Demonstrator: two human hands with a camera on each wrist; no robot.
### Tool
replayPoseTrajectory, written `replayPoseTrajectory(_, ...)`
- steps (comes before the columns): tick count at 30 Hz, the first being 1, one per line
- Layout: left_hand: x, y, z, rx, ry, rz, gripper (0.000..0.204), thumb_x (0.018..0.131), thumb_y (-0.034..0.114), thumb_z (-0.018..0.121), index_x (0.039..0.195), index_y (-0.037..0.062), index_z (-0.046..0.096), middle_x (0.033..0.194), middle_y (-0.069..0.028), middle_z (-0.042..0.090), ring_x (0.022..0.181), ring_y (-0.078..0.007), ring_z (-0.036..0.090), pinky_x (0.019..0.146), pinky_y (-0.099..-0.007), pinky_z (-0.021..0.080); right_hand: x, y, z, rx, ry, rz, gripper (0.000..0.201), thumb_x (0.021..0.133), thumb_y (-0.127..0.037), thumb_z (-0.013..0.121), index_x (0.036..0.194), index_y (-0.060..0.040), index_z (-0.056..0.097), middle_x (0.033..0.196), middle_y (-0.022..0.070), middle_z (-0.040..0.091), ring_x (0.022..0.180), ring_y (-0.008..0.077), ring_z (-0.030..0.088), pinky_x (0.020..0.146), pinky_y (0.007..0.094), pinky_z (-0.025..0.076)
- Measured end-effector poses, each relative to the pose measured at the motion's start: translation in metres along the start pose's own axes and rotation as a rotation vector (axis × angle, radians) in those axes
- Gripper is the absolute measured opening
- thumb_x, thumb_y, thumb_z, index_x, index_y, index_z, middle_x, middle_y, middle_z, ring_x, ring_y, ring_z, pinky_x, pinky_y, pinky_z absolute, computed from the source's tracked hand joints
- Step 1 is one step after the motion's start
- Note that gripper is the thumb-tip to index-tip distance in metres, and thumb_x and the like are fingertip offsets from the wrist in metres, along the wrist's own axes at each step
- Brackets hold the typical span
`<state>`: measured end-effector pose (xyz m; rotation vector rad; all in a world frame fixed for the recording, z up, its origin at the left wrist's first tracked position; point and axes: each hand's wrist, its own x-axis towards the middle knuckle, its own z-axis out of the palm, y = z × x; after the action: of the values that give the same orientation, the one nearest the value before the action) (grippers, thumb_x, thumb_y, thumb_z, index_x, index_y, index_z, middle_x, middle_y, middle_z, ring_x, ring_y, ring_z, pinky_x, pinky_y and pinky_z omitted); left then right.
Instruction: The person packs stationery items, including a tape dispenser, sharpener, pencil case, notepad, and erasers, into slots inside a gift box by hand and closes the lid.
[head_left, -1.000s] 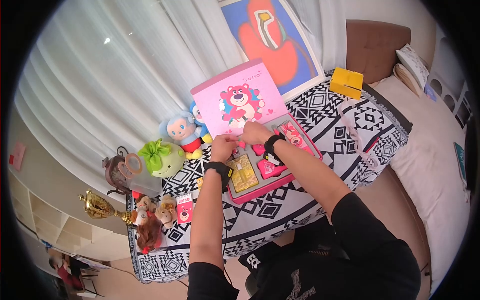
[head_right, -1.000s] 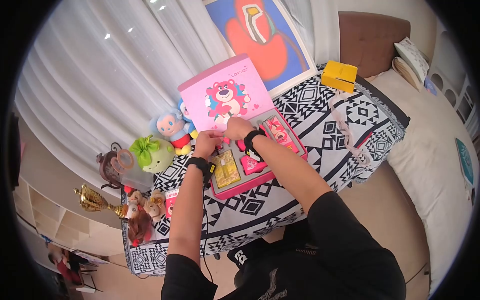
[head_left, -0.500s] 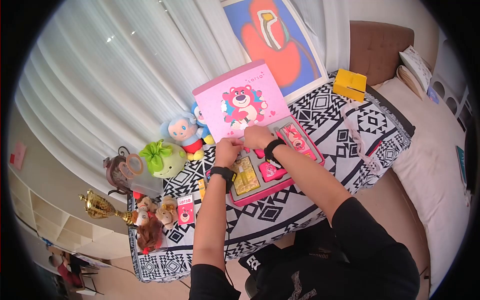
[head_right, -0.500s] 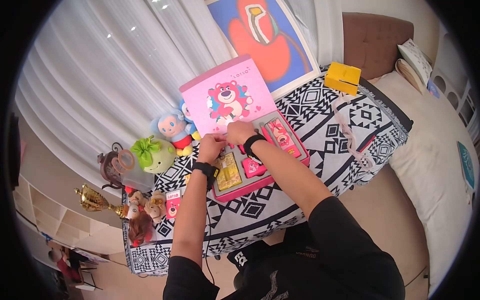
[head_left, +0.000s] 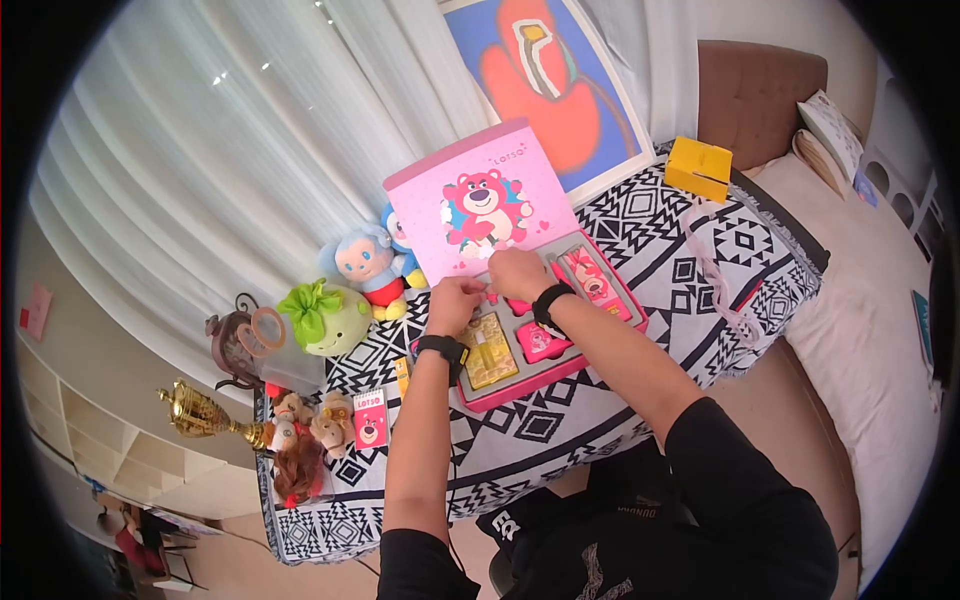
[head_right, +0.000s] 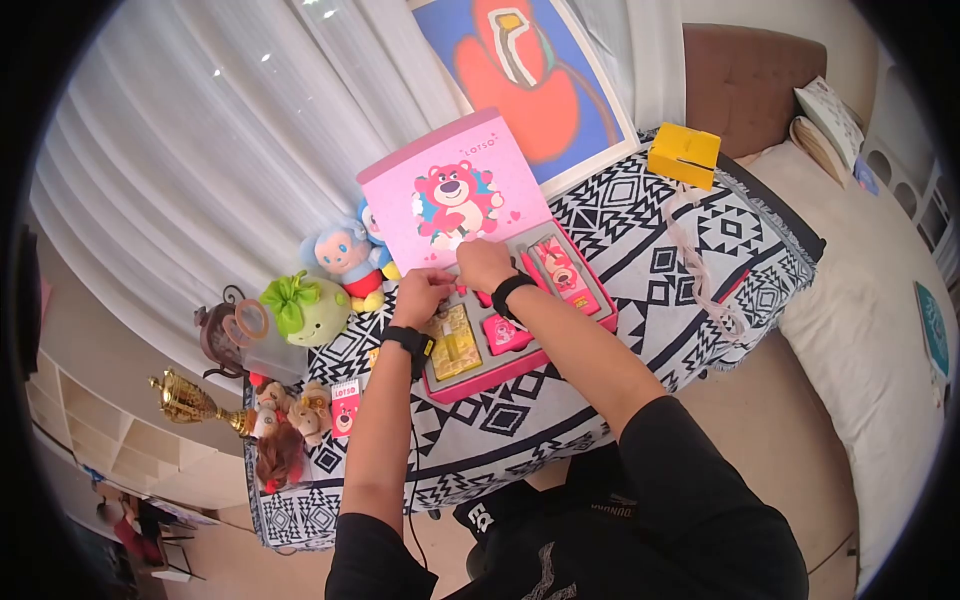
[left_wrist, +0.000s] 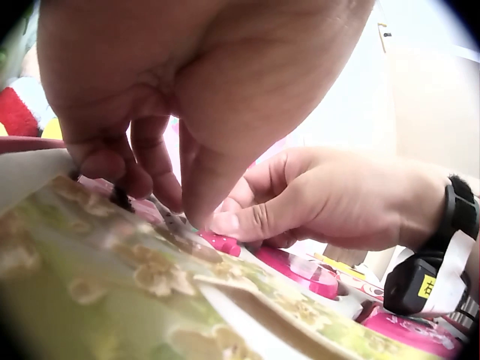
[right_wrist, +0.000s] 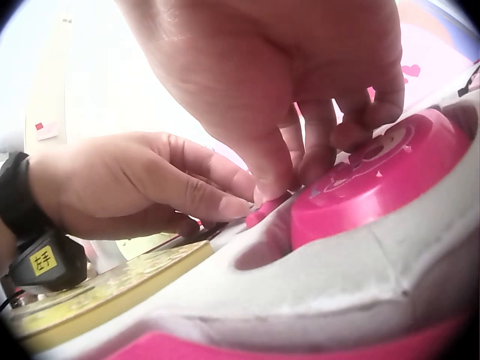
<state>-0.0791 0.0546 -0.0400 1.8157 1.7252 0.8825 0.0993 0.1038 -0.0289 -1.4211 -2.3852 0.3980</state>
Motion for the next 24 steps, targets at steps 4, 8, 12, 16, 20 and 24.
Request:
replayPoseTrajectory(4, 0.002, -0.006, 0.002, 0.030, -0.006, 0.011, 0.023, 0.083, 0.006, 0.082, 0.105, -0.0013, 0.080, 0.087, -0.0072, 0.078, 0.074, -0.0127, 0.069, 0.071, -0.0294, 0.054, -0.001, -0.001, 0.005, -0.040, 0.043, -0.044, 0.031, 0.080, -0.028, 0.087, 0.100, -0.0071, 0.077, 0.102, 0.0183, 0.078, 0.100, 0.0360, 0.076, 0.083, 0.0496, 0.059)
replayPoseTrajectory(8, 0.003, -0.009, 0.003, 0.021, -0.024, -0.007, 0.023, 0.083, 0.006, 0.083, 0.105, -0.0012, 0.080, 0.087, -0.0059, 0.078, 0.074, -0.0114, 0.067, 0.071, -0.0289, 0.054, -0.003, -0.004, 0.001, -0.075, 0.029, -0.090, 0.031, 0.079, -0.027, 0.087, 0.101, -0.0080, 0.076, 0.103, 0.0174, 0.078, 0.100, 0.0359, 0.076, 0.083, 0.0498, 0.059)
replayPoseTrajectory(12, 0.001, -0.008, 0.002, 0.024, -0.042, 0.007, 0.024, 0.083, 0.006, 0.082, 0.105, -0.0017, 0.080, 0.087, -0.0054, 0.078, 0.074, -0.0110, 0.067, 0.071, -0.0288, 0.054, -0.004, 0.001, 0.006, -0.100, 0.150, -0.205, 0.027, 0.078, -0.026, 0.085, 0.093, -0.0059, 0.076, 0.092, 0.0199, 0.076, 0.089, 0.0387, 0.075, 0.079, 0.0495, 0.060)
replayPoseTrajectory(16, 0.001, -0.008, 0.001, -0.011, -0.049, 0.016, 0.025, 0.083, 0.005, 0.082, 0.106, -0.0026, 0.079, 0.087, -0.0055, 0.077, 0.074, -0.0112, 0.066, 0.070, -0.0288, 0.053, 0.005, 0.013, 0.009, 0.061, 0.096, -0.167, 0.020, 0.075, -0.022, 0.085, 0.083, -0.0064, 0.075, 0.084, 0.0179, 0.075, 0.086, 0.0367, 0.075, 0.076, 0.0475, 0.059)
replayPoseTrajectory(20, -0.004, -0.001, -0.002, -0.069, -0.064, -0.010, 0.026, 0.082, 0.004, 0.082, 0.107, -0.0028, 0.079, 0.088, -0.0054, 0.077, 0.075, -0.0111, 0.065, 0.071, -0.0288, 0.053, 0.004, 0.017, 0.009, 0.151, 0.068, -0.169, 0.018, 0.075, -0.021, 0.083, 0.075, -0.0067, 0.073, 0.079, 0.0162, 0.074, 0.084, 0.0342, 0.075, 0.076, 0.0464, 0.058)
replayPoseTrajectory(24, -0.004, -0.001, -0.002, -0.074, -0.075, -0.021, 0.028, 0.082, 0.004, 0.082, 0.109, -0.0032, 0.078, 0.088, -0.0051, 0.077, 0.077, -0.0114, 0.065, 0.073, -0.0287, 0.053, -0.001, 0.010, 0.008, 0.073, 0.135, -0.194, 0.016, 0.076, -0.021, 0.082, 0.079, -0.0071, 0.074, 0.082, 0.0162, 0.075, 0.084, 0.0350, 0.075, 0.077, 0.0470, 0.059)
